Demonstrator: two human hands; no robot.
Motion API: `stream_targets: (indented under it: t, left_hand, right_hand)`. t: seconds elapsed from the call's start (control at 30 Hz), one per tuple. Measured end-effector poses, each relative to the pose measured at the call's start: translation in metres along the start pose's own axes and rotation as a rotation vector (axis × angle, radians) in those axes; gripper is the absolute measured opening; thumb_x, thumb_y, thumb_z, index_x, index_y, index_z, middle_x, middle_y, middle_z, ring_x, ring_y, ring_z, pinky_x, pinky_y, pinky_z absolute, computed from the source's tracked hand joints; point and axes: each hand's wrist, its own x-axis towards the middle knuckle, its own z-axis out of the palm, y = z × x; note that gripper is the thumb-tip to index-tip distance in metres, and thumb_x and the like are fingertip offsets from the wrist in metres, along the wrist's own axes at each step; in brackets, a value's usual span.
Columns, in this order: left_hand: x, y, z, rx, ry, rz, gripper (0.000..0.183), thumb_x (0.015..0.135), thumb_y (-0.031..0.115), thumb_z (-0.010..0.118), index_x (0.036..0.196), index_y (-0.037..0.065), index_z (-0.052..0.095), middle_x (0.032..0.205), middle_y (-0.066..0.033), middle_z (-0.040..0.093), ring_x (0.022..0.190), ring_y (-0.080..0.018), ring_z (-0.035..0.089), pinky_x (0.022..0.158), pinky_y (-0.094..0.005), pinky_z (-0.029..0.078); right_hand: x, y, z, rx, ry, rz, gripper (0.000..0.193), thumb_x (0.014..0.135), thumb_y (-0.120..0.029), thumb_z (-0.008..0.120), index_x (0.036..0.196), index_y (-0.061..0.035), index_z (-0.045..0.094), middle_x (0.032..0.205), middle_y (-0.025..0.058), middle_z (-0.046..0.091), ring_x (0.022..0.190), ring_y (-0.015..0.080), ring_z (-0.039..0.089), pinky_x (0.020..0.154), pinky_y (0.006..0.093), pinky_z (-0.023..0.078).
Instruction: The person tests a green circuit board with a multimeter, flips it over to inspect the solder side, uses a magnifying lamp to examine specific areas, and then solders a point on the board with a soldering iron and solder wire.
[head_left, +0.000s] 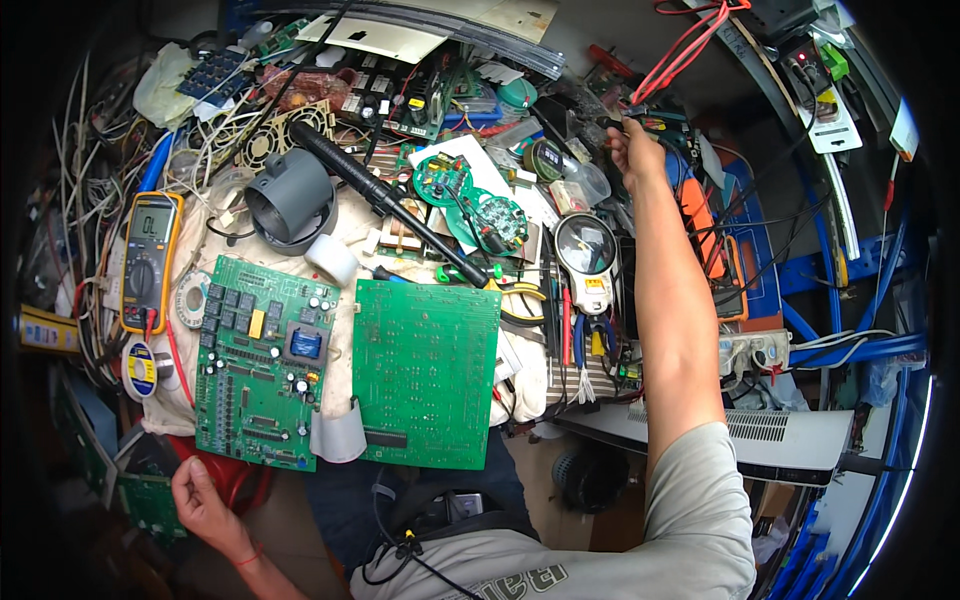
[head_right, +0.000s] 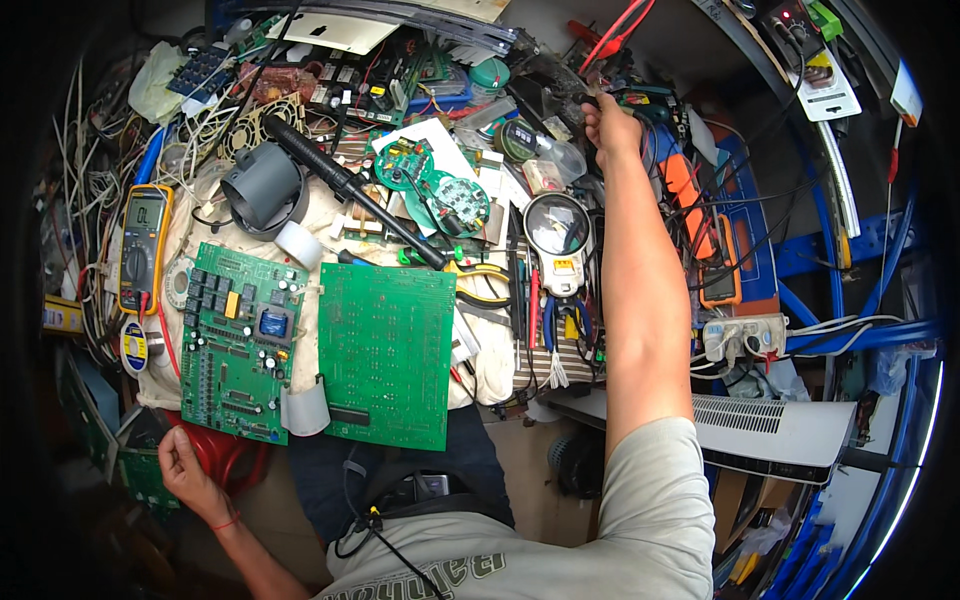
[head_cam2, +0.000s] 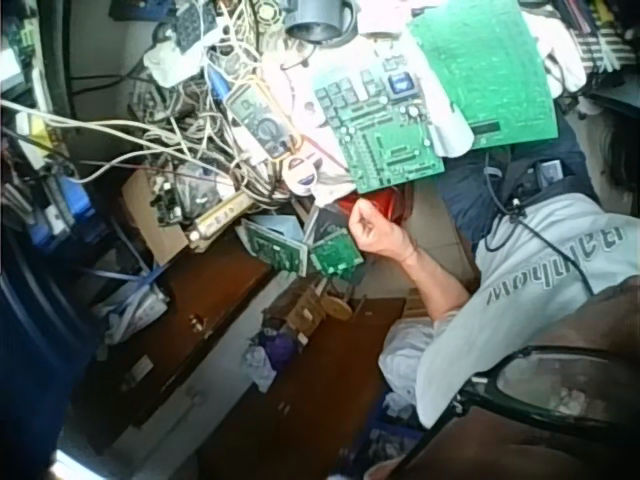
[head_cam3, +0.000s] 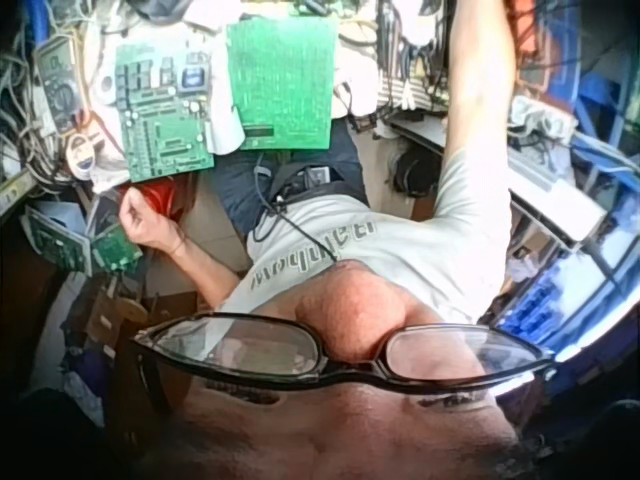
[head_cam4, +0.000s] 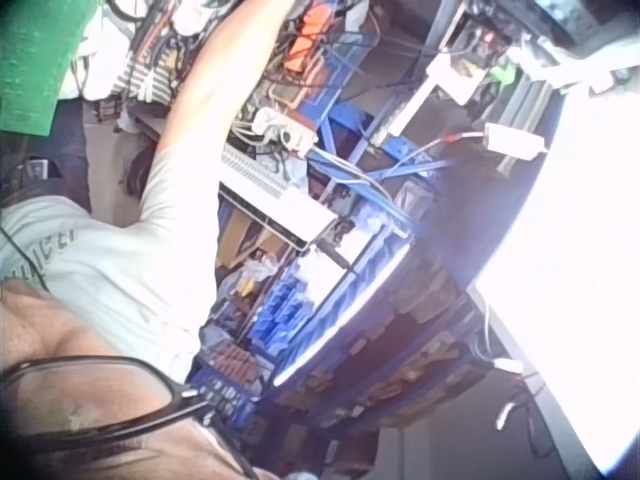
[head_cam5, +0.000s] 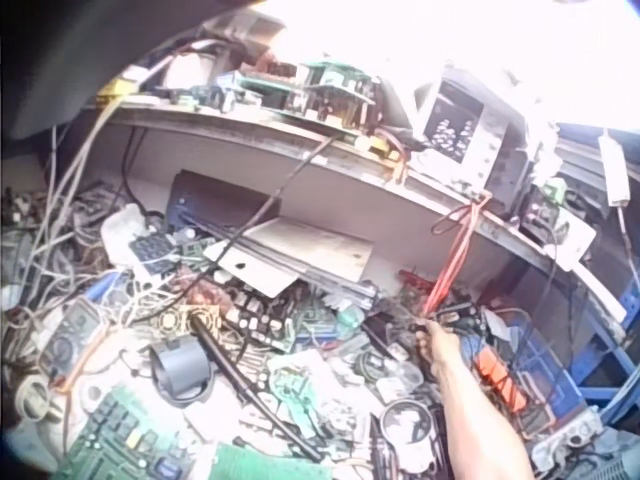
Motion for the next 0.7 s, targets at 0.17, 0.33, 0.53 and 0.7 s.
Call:
stream_targets:
  t: [0.17,0.33,0.53,0.7]
  left_hand:
    - [0.001,0.003,0.005,0.016,0.006,0.010,0.020,0.107,0.015,0.066,0.114,-0.004,0.070,0.095,0.0016,0.063,0.081,-0.0042,0.050,0.070,-0.0209,0.042]
    - [0.017,0.011,0.006,0.052,0.002,0.043,0.020,0.107,0.014,0.067,0.115,-0.004,0.070,0.099,0.0002,0.066,0.084,-0.0056,0.052,0.075,-0.0217,0.045]
    - [0.056,0.037,0.003,0.109,0.047,0.177,0.020,0.107,0.013,0.067,0.116,-0.004,0.070,0.103,-0.0015,0.068,0.091,-0.0074,0.057,0.078,-0.0231,0.048]
    - [0.058,0.051,-0.005,0.100,-0.025,0.222,0.018,0.107,0.011,0.067,0.115,-0.005,0.069,0.106,-0.0031,0.068,0.091,-0.0080,0.058,0.081,-0.0236,0.049]
  right_hand:
    - [0.029,0.008,0.001,0.457,-0.088,0.262,0.041,0.110,-0.031,0.055,0.129,0.0058,0.057,0.108,0.0234,0.075,0.090,0.0286,0.076,0.078,0.0360,0.068]
    - [0.035,0.016,0.001,0.733,-0.096,0.405,0.049,0.114,-0.032,0.042,0.134,0.0116,0.051,0.123,0.0299,0.068,0.101,0.0382,0.074,0.080,0.0381,0.069]
    - [0.029,0.021,-0.009,0.963,-0.328,0.626,0.052,0.114,-0.033,0.042,0.138,0.0125,0.047,0.123,0.0281,0.069,0.098,0.0355,0.074,0.080,0.0362,0.069]
    - [0.002,0.010,-0.015,0.830,-0.246,0.572,0.052,0.114,-0.032,0.041,0.138,0.0134,0.046,0.119,0.0280,0.071,0.099,0.0361,0.076,0.079,0.0382,0.069]
